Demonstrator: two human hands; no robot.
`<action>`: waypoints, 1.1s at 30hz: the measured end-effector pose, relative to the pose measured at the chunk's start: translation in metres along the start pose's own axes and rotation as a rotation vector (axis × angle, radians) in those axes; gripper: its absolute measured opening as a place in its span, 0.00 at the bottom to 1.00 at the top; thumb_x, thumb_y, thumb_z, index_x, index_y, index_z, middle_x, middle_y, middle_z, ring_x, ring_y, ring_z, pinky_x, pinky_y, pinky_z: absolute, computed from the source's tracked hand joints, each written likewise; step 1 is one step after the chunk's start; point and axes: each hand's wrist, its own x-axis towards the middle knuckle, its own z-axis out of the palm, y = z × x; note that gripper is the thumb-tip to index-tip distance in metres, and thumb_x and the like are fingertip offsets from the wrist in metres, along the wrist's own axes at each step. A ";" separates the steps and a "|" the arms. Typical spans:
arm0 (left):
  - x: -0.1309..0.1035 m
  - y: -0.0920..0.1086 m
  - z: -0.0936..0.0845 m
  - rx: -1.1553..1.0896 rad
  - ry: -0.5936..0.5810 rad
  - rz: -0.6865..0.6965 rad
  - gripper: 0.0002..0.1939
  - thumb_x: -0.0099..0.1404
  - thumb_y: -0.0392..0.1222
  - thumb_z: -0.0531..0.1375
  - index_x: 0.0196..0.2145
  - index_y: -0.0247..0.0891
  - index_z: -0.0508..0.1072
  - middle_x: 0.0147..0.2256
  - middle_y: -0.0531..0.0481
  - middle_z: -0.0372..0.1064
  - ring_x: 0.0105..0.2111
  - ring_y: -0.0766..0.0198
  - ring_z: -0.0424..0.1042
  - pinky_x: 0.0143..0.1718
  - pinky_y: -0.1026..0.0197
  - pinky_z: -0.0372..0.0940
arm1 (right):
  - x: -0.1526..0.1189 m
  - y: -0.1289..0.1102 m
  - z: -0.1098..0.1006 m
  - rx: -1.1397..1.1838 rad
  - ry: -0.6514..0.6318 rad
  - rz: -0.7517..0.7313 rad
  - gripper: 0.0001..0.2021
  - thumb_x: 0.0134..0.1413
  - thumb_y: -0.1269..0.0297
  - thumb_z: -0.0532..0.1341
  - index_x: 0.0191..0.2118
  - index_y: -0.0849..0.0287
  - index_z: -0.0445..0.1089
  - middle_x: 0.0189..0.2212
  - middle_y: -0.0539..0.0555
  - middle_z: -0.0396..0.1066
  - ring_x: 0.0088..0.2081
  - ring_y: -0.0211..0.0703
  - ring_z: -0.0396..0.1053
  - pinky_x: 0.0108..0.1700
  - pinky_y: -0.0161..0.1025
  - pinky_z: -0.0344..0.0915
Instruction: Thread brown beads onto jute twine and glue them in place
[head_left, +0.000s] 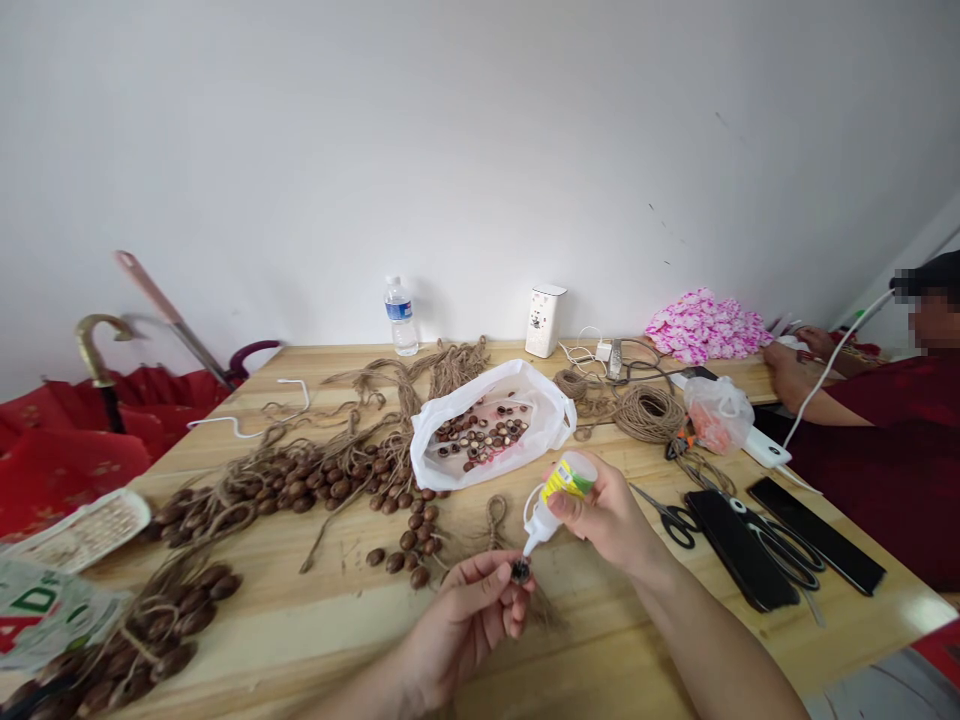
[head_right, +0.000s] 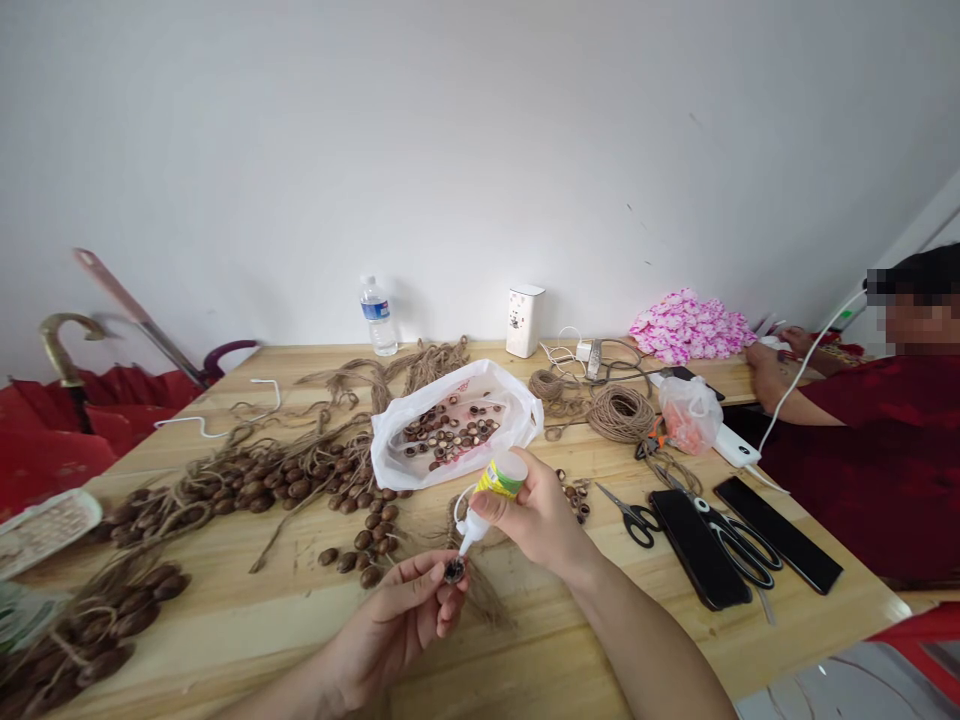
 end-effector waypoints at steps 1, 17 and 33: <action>0.000 0.000 0.000 -0.002 -0.003 0.001 0.07 0.56 0.35 0.63 0.33 0.30 0.77 0.28 0.44 0.73 0.22 0.70 0.66 0.23 0.67 0.60 | 0.000 0.000 0.000 0.006 0.002 -0.001 0.18 0.43 0.55 0.68 0.32 0.60 0.62 0.18 0.43 0.59 0.17 0.28 0.48 0.17 0.29 0.45; 0.001 0.001 -0.001 -0.010 -0.008 0.008 0.07 0.56 0.35 0.63 0.34 0.31 0.77 0.28 0.44 0.74 0.22 0.70 0.67 0.23 0.67 0.61 | 0.002 0.001 -0.004 0.030 -0.060 -0.024 0.17 0.43 0.56 0.68 0.32 0.61 0.64 0.20 0.45 0.61 0.17 0.28 0.52 0.17 0.28 0.48; 0.000 0.003 0.002 -0.022 0.017 0.003 0.08 0.54 0.35 0.65 0.33 0.32 0.76 0.27 0.45 0.73 0.22 0.69 0.68 0.23 0.67 0.61 | -0.002 -0.006 -0.002 0.032 -0.139 -0.048 0.19 0.39 0.58 0.70 0.33 0.62 0.65 0.24 0.48 0.61 0.24 0.33 0.59 0.25 0.30 0.58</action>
